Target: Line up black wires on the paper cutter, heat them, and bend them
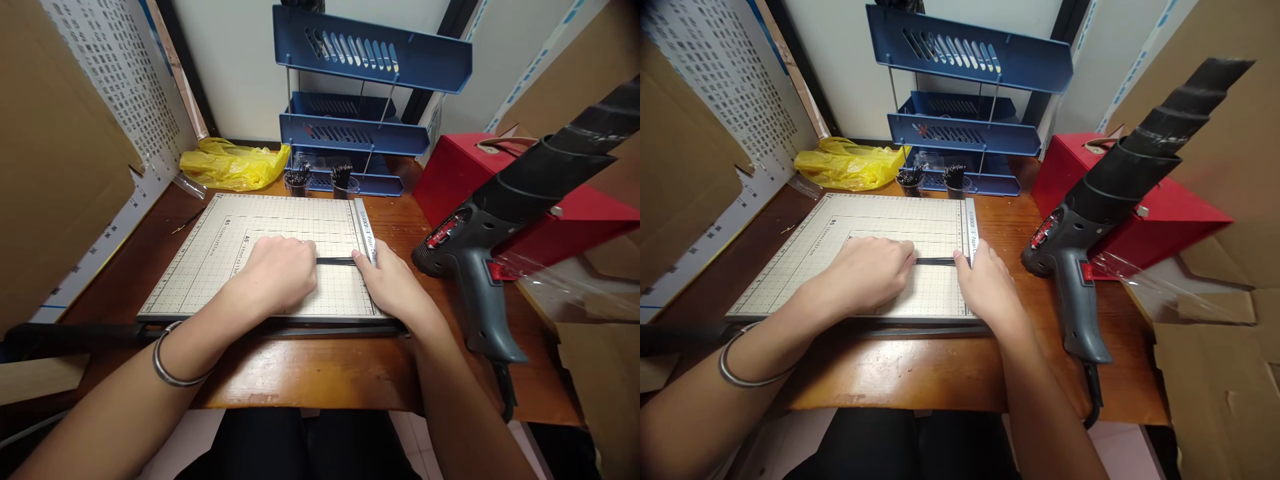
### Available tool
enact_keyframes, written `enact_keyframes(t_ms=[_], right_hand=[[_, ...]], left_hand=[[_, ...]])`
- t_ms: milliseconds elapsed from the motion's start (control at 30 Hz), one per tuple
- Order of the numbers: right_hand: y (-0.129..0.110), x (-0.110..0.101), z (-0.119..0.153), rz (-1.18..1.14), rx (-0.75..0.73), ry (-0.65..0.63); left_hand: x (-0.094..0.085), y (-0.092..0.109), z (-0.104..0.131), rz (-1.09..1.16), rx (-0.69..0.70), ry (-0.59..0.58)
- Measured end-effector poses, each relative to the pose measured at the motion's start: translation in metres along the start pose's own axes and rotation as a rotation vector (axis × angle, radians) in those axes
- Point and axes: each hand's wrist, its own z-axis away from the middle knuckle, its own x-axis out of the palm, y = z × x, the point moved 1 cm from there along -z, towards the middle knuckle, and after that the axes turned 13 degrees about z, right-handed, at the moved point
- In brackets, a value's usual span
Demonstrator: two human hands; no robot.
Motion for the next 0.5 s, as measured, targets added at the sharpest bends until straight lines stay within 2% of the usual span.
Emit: enact_keyframes(t_ms=[267, 400, 500], right_hand=[[-0.002, -0.002, 0.002, -0.018, 0.001, -0.008], [-0.003, -0.003, 0.002, -0.024, -0.001, -0.006], [-0.003, -0.003, 0.002, -0.018, 0.001, -0.008]], left_hand=[[-0.001, 0.0, 0.0, 0.015, -0.001, 0.033], [-0.001, 0.006, 0.003, 0.089, -0.006, 0.202], [0.005, 0.013, 0.005, 0.135, 0.112, 0.319]])
